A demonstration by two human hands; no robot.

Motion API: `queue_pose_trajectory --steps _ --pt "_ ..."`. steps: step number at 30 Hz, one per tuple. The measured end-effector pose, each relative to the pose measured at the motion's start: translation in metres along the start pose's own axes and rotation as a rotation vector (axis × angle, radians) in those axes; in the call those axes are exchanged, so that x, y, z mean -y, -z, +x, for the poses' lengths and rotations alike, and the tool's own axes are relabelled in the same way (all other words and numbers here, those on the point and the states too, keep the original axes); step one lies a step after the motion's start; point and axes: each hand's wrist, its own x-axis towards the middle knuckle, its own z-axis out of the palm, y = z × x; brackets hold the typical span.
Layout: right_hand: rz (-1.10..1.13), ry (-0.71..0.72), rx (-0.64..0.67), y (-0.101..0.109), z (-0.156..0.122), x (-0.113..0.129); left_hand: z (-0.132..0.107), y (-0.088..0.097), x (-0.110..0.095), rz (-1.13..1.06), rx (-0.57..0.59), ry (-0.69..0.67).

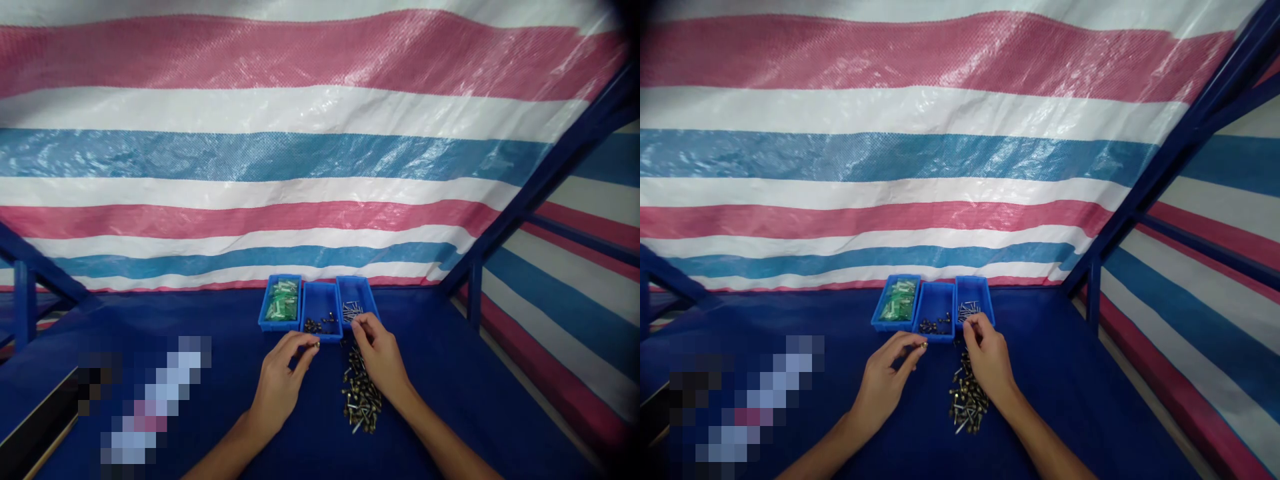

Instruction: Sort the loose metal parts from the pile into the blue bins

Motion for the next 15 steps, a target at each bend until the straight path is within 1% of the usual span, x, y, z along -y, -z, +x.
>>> queue_pose_trajectory --steps 7,12,15 --pt "-0.036 0.007 0.006 0.001 0.001 -0.003 0.003 0.002 0.001 0.012 -0.056 0.042" --pt "-0.028 0.006 0.011 0.001 0.0 -0.002 0.007 0.008 0.003 -0.005 -0.187 0.102" --pt "-0.029 0.001 0.013 0.0 0.0 -0.001 0.01 0.011 0.003 -0.002 -0.231 0.091"
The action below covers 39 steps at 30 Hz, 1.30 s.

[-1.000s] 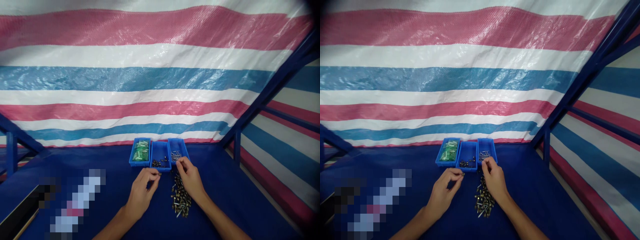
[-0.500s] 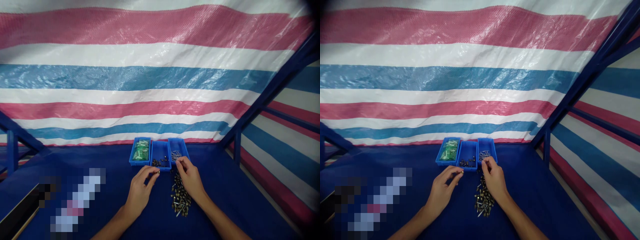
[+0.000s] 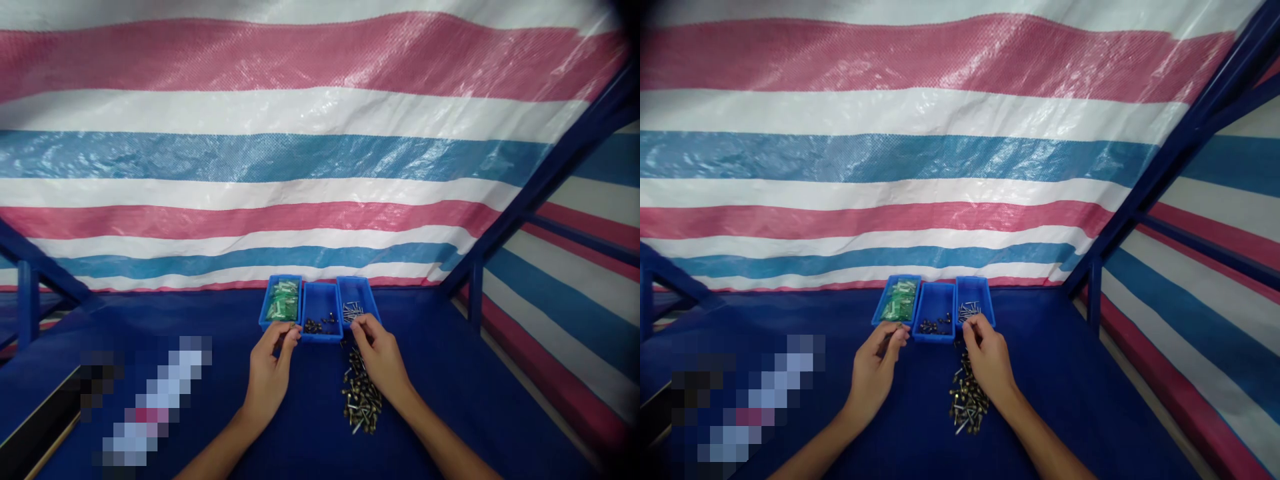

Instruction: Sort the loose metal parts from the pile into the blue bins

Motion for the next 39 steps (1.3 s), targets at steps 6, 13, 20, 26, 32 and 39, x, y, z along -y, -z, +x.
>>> queue_pose_trajectory --steps 6,13,20,26,32,39 --pt "-0.003 0.004 -0.01 0.0 0.0 0.0 0.004 0.002 0.001 0.02 0.012 -0.075" --pt "0.0 0.026 -0.011 -0.001 0.001 -0.003 0.001 0.002 -0.003 0.054 0.061 -0.3" --pt "-0.002 0.012 0.004 0.0 0.0 0.0 0.001 0.005 -0.007 0.118 0.063 -0.294" --pt "-0.001 0.013 -0.004 0.0 0.0 0.002 0.007 0.011 -0.003 0.189 -0.025 -0.221" --pt "-0.007 0.014 -0.002 0.0 0.0 0.001 0.006 0.011 -0.002 0.21 0.001 -0.218" --pt "0.001 0.008 0.003 0.0 0.001 0.001 0.004 0.008 -0.005 0.194 0.045 -0.319"
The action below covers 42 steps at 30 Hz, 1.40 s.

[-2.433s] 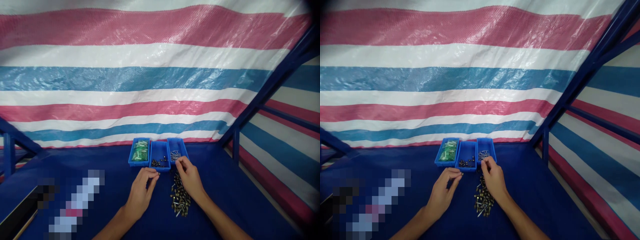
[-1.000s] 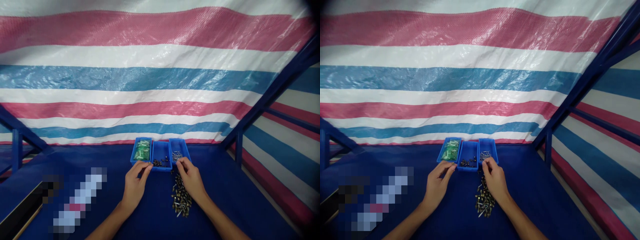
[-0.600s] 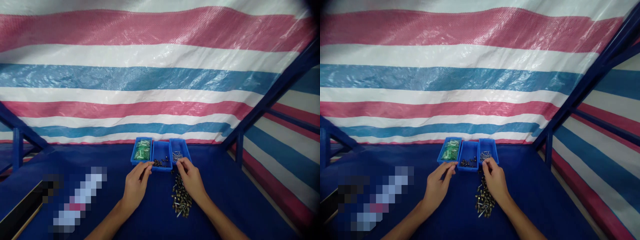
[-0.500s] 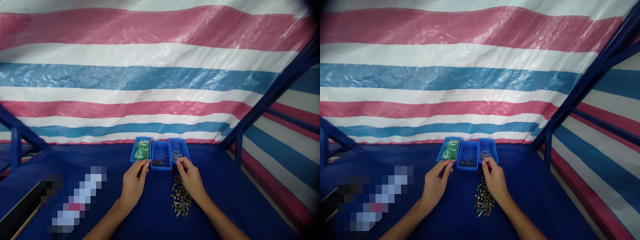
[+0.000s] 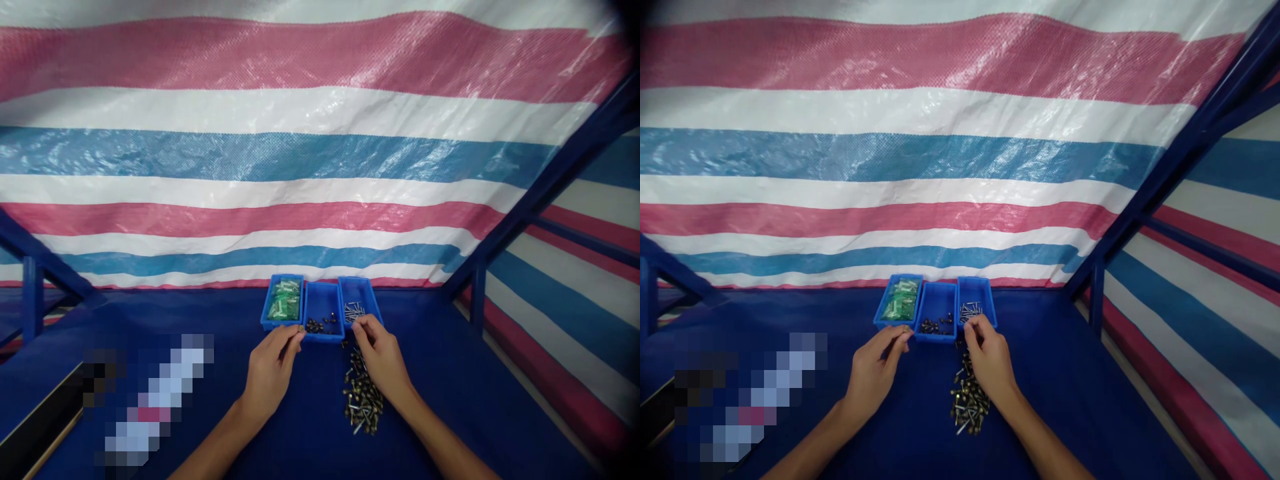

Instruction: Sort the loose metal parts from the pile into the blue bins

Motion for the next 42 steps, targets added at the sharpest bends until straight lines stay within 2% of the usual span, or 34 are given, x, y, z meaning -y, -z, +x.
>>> queue_pose_trajectory --steps 20,37,42 --pt "0.012 0.011 -0.009 0.0 0.0 -0.002 -0.011 -0.007 0.006 -0.062 0.04 -0.023" --pt "-0.011 0.008 -0.004 0.001 0.001 -0.001 -0.009 -0.009 0.003 -0.039 -0.008 0.039" --pt "-0.019 0.003 0.0 0.001 0.0 0.0 -0.007 -0.012 0.005 -0.053 -0.002 0.105"
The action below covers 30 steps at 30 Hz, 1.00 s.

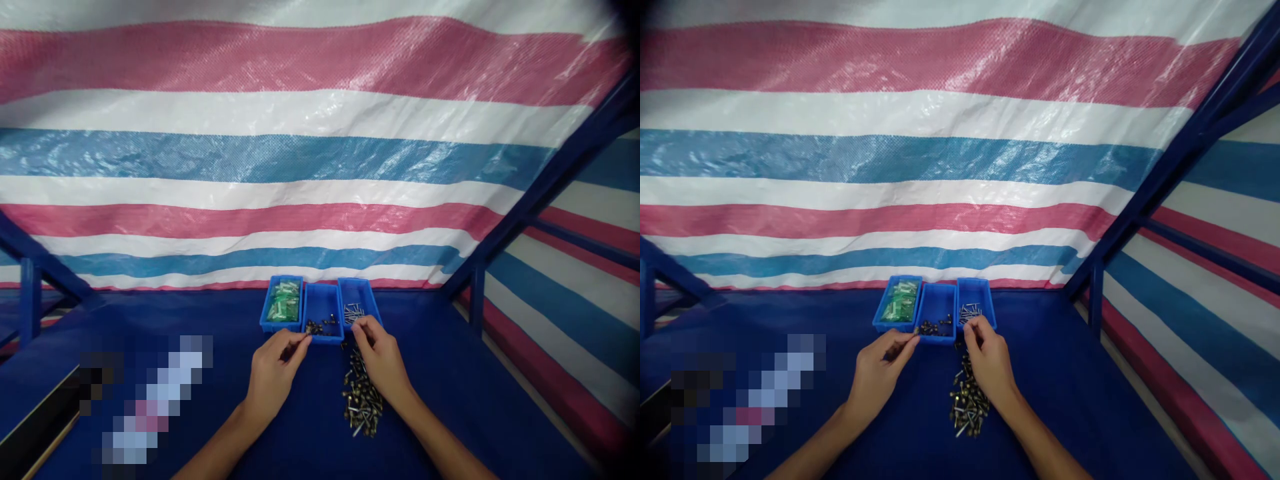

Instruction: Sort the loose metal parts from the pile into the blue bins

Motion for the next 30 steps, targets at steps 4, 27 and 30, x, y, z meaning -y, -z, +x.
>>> queue_pose_trajectory --steps 4,27,30 --pt "0.008 0.009 0.001 -0.001 -0.001 -0.001 0.005 -0.003 -0.002 -0.014 -0.006 0.052" --pt "-0.004 0.011 -0.008 -0.001 0.0 -0.005 0.013 -0.009 0.0 -0.072 -0.007 0.149" --pt "0.005 0.028 -0.021 0.0 0.003 -0.007 0.028 -0.007 -0.007 0.116 0.041 0.093"
